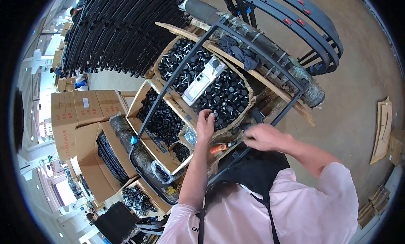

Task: Assembling the housing and internal wiring components of a lawn mower using an electric screwdriver.

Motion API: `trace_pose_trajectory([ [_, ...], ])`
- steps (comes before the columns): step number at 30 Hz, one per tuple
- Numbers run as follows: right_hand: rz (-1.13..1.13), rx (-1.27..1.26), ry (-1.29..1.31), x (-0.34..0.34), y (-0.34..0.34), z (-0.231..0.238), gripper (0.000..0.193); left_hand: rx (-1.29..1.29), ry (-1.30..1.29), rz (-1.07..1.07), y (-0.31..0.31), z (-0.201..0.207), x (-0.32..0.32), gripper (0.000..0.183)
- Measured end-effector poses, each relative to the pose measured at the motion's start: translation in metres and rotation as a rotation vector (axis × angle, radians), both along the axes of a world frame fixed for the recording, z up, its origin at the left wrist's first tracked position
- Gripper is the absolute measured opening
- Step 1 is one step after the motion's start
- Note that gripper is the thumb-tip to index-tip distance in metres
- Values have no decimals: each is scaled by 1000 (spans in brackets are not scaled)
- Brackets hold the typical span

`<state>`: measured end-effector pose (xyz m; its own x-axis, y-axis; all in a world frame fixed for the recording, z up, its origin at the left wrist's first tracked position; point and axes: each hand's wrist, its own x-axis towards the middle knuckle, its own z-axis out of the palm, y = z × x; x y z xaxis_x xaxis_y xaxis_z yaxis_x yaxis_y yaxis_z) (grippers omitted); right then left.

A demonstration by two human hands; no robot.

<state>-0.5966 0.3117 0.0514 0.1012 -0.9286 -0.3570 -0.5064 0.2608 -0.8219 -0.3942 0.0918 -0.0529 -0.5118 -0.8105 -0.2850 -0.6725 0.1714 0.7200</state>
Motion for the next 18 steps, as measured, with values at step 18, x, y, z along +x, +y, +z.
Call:
trace_pose_trajectory([
  [18, -128, -165, 162, 16, -90, -103, 37, -163, 442, -107, -146, 87, -224, 36],
])
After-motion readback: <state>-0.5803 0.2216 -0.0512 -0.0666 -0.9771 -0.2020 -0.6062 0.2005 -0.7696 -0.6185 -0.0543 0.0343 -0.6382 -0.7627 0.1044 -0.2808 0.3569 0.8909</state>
